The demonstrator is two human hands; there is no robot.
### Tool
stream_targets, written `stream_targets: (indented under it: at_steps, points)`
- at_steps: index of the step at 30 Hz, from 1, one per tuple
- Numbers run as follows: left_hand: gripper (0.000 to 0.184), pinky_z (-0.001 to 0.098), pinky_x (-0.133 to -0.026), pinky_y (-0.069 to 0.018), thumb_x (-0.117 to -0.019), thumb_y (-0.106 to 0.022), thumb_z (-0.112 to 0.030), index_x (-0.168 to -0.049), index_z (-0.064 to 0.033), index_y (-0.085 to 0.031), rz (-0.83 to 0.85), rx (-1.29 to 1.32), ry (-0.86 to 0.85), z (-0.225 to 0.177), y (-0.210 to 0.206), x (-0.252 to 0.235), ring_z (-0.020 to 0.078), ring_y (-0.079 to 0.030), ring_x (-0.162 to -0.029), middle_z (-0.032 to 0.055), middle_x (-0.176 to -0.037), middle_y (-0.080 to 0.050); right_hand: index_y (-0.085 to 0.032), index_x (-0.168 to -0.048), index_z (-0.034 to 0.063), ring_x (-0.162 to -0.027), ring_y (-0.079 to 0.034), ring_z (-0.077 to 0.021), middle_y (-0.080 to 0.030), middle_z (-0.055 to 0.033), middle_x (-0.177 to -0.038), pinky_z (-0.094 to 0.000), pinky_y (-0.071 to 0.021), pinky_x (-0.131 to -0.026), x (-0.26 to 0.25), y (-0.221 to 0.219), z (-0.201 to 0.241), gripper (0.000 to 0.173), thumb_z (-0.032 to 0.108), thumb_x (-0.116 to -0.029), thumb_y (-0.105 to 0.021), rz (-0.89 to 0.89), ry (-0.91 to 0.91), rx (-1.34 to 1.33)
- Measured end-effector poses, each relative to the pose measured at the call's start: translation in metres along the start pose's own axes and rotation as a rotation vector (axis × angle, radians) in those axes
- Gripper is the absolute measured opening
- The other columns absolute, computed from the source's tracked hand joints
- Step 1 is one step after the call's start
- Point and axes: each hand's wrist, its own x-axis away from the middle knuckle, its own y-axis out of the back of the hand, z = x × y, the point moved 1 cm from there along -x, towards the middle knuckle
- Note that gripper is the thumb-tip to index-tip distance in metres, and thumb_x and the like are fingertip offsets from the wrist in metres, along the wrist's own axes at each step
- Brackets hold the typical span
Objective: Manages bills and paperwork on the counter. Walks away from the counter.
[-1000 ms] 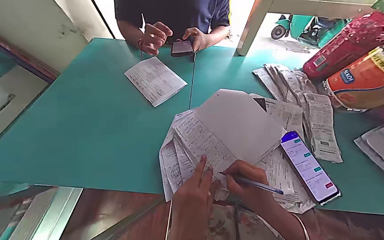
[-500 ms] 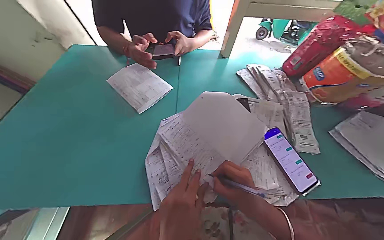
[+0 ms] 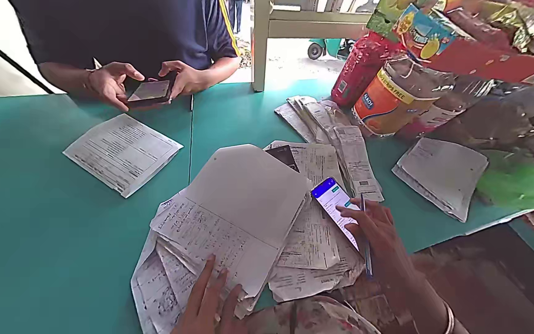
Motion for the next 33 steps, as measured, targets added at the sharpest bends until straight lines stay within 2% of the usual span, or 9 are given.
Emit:
stream_targets:
  at_steps: [2,4,11,14,16,18,20,24,33]
  points:
    - [0.037,0.0479,-0.068,-0.0591,-0.0977,-0.067,-0.030,-0.116,0.0009,-0.074,0.000,-0.009,-0.012,0.000,0.001,-0.001,0.0368,-0.074,-0.093,0.0252,-0.142,-0.058,-0.069,-0.080,0.0115,-0.085,-0.065,-0.0228,-0.069,-0.0027,-0.075,-0.0402,-0.0456,-0.089,0.004,0.005,-0.010,0.039,0.041,-0.1014,-0.054,-0.052,0.022,0.089]
    - [0.037,0.0483,-0.070,-0.0590,-0.0982,-0.066,-0.030,-0.117,0.0009,-0.073,0.010,-0.011,-0.006,0.001,0.001,0.000,0.0377,-0.074,-0.097,0.0255,-0.143,-0.057,-0.054,-0.069,0.0125,-0.072,-0.056,-0.0177,-0.052,-0.0022,-0.059,-0.0320,-0.0409,-0.087,0.007,0.010,-0.009,0.049,0.047,-0.1045,-0.050,-0.119,0.048,0.088]
    - [0.038,0.0448,-0.067,-0.0579,-0.0989,-0.066,-0.033,-0.117,-0.0009,-0.074,0.000,-0.036,-0.012,0.004,-0.002,0.001,0.0331,-0.074,-0.091,0.0229,-0.144,-0.058,-0.061,-0.085,0.0162,-0.072,-0.058,-0.0128,-0.058,0.0010,-0.067,-0.0291,-0.0438,-0.090,0.004,-0.017,0.054,0.053,0.052,-0.1094,-0.031,-0.004,0.214,-0.479]
    - [0.038,0.0449,-0.064,-0.0570,-0.0991,-0.065,-0.033,-0.117,-0.0012,-0.073,-0.001,-0.024,-0.012,0.004,-0.002,0.001,0.0320,-0.074,-0.087,0.0234,-0.143,-0.058,-0.068,-0.108,0.0071,-0.070,-0.061,-0.0186,-0.064,-0.0078,-0.075,-0.0305,-0.0489,-0.074,-0.006,-0.043,0.098,0.064,0.048,-0.1110,-0.020,0.103,0.243,-0.750]
    - [0.035,0.0444,-0.061,-0.0562,-0.0980,-0.066,-0.031,-0.115,-0.0009,-0.074,-0.026,-0.017,-0.025,0.004,-0.002,0.001,0.0315,-0.073,-0.083,0.0240,-0.142,-0.059,-0.065,-0.122,0.0003,-0.078,-0.062,-0.0198,-0.063,-0.0138,-0.089,-0.0274,-0.0531,-0.071,-0.013,-0.058,0.122,0.038,0.025,-0.1099,-0.038,0.206,0.202,-0.869]
    - [0.032,0.0459,-0.064,-0.0572,-0.0963,-0.067,-0.025,-0.114,0.0007,-0.074,-0.045,0.005,-0.022,0.001,-0.001,0.000,0.0340,-0.074,-0.085,0.0254,-0.139,-0.060,-0.064,-0.122,-0.0035,-0.079,-0.064,-0.0184,-0.065,-0.0167,-0.095,-0.0238,-0.0546,-0.069,-0.017,-0.071,0.135,0.029,0.006,-0.0965,-0.057,0.278,0.139,-0.901]
    - [0.031,0.0464,-0.066,-0.0584,-0.0955,-0.068,-0.024,-0.114,0.0000,-0.075,-0.050,0.004,-0.008,-0.001,0.001,0.000,0.0336,-0.075,-0.088,0.0241,-0.139,-0.061,-0.070,-0.108,-0.0020,-0.076,-0.064,-0.0160,-0.068,-0.0148,-0.091,-0.0217,-0.0529,-0.065,-0.015,-0.084,0.137,0.023,0.005,-0.0861,-0.067,0.286,0.088,-0.887]
    - [0.035,0.0410,-0.056,-0.0565,-0.0956,-0.065,-0.038,-0.111,-0.0095,-0.078,-0.153,-0.087,0.012,-0.002,-0.006,0.002,0.0251,-0.075,-0.079,0.0121,-0.137,-0.066,-0.071,-0.089,0.0023,-0.072,-0.064,-0.0069,-0.067,-0.0088,-0.082,-0.0141,-0.0522,-0.064,-0.005,-0.091,0.131,0.010,0.011,-0.0833,-0.072,0.259,0.031,-0.826]
    - [0.034,0.0304,-0.048,-0.0512,-0.0977,-0.061,-0.043,-0.108,-0.0168,-0.079,-0.257,-0.137,-0.017,0.003,-0.014,0.003,0.0158,-0.071,-0.066,0.0021,-0.136,-0.067,-0.070,-0.084,0.0056,-0.067,-0.060,0.0033,-0.066,-0.0021,-0.079,-0.0077,-0.0491,-0.059,-0.001,-0.098,0.127,0.007,0.012,-0.0807,-0.071,0.271,0.011,-0.804]
